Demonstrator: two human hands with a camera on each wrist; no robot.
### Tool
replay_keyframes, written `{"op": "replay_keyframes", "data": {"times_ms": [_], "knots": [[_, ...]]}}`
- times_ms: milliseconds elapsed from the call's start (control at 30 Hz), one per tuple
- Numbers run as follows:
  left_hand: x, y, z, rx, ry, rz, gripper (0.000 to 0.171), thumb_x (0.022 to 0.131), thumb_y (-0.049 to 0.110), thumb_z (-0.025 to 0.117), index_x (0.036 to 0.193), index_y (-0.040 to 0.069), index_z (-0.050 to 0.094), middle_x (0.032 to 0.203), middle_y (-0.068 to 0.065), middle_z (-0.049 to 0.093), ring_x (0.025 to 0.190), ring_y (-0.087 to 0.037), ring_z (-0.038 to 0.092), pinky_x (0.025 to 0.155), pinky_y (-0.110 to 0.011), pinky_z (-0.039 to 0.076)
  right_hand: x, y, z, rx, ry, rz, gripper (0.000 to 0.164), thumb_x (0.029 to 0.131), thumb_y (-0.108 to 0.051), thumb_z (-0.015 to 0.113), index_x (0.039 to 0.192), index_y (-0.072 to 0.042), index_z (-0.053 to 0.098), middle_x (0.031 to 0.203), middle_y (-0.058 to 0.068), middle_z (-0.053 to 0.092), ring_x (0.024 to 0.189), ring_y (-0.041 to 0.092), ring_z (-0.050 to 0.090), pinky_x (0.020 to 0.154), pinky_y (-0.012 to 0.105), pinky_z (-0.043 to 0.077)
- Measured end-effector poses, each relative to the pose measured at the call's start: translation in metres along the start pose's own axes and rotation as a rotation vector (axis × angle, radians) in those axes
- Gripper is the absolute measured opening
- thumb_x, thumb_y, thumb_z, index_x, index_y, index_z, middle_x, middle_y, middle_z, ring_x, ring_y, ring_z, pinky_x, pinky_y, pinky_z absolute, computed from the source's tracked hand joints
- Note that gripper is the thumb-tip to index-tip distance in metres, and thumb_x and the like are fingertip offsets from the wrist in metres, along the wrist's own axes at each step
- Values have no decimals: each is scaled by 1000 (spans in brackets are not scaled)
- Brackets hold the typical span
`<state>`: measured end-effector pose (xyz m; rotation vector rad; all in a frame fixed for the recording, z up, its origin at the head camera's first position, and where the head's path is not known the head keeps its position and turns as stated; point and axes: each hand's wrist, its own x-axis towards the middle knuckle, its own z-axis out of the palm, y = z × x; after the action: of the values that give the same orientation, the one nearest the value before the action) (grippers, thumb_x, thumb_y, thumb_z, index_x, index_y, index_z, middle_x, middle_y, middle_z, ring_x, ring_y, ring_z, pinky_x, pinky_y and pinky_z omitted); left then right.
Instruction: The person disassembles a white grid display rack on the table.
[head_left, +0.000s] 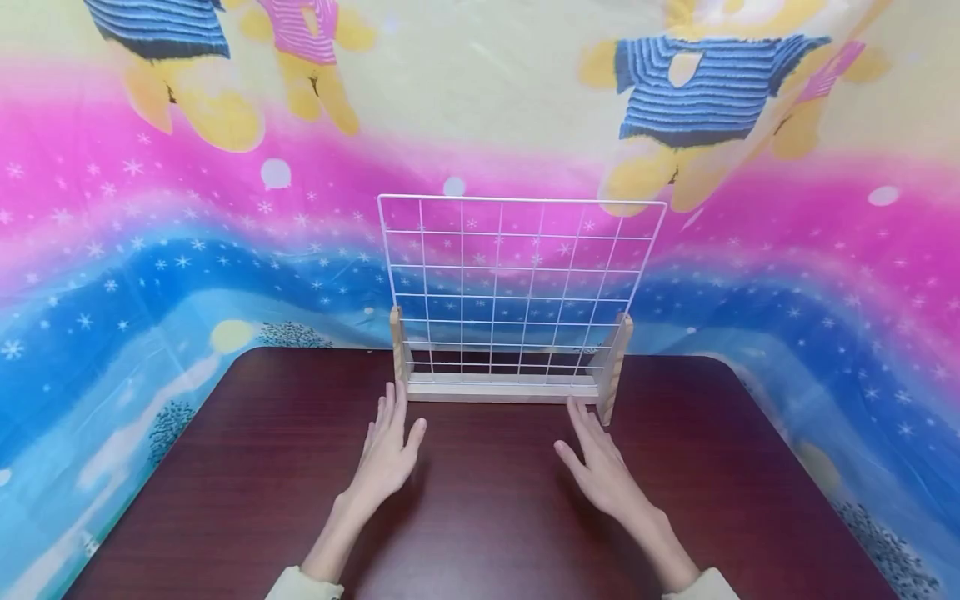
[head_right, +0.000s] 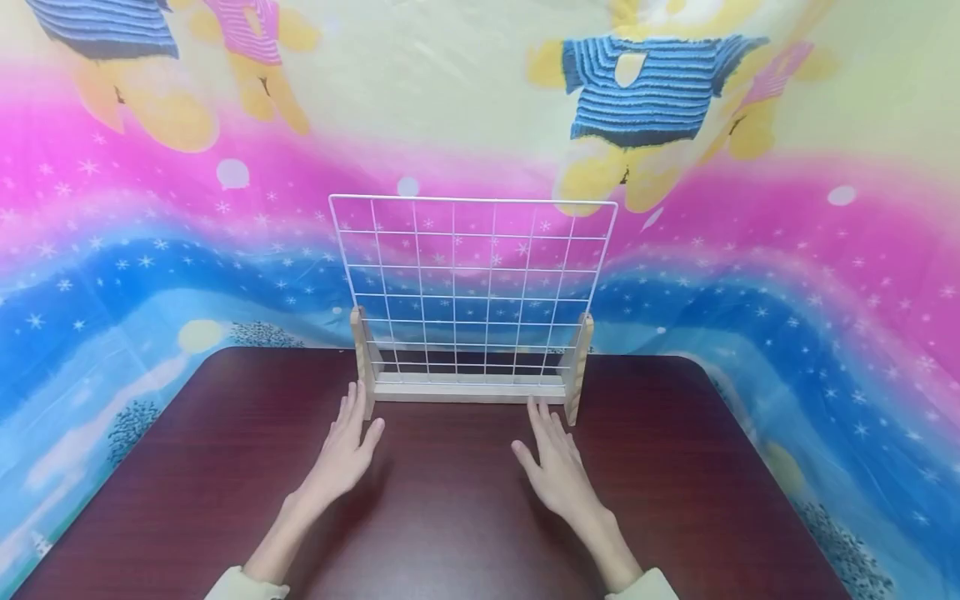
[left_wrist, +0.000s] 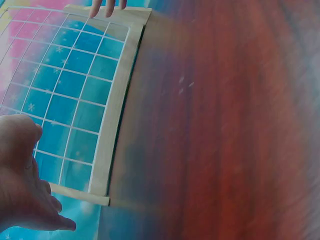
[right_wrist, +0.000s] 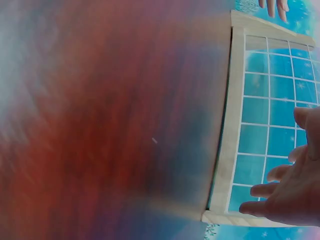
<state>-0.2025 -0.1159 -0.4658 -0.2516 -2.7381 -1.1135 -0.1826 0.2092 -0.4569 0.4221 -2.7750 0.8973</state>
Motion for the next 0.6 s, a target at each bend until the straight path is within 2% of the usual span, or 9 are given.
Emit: {"op": "replay_keyframes", "data": {"times_ms": [200,400,500,600], "knots": [[12,-8,-8,-95,2,-11,70,105,36,39,154,5,0,160,-17,-1,145,-38,2,108,-65,12,6,1,-9,22,-14,-12,69,101,-33,51,155,-9,16,158,19,16,143,39,17,105,69,15],[24,-15,-10,-171,2,-41,69,105,37,37,154,4,1,160,-17,3,145,-35,5,113,-54,13,10,2,-10,76,-7,-25,68,100,-27,55,153,-4,19,157,19,20,143,39,17,106,66,18],[30,-17,-12,-204,12,-74,68,105,37,38,155,8,1,160,-15,8,144,-32,13,114,-49,16,12,3,-10,103,10,-27,67,99,-23,56,152,-2,22,156,18,23,143,38,19,107,63,20],[35,-19,-14,-227,37,-90,66,105,34,41,156,11,5,157,-18,19,140,-33,28,111,-50,23,12,4,-10,122,17,-22,66,99,-23,57,152,-2,23,156,17,25,142,36,21,108,60,22]]}}
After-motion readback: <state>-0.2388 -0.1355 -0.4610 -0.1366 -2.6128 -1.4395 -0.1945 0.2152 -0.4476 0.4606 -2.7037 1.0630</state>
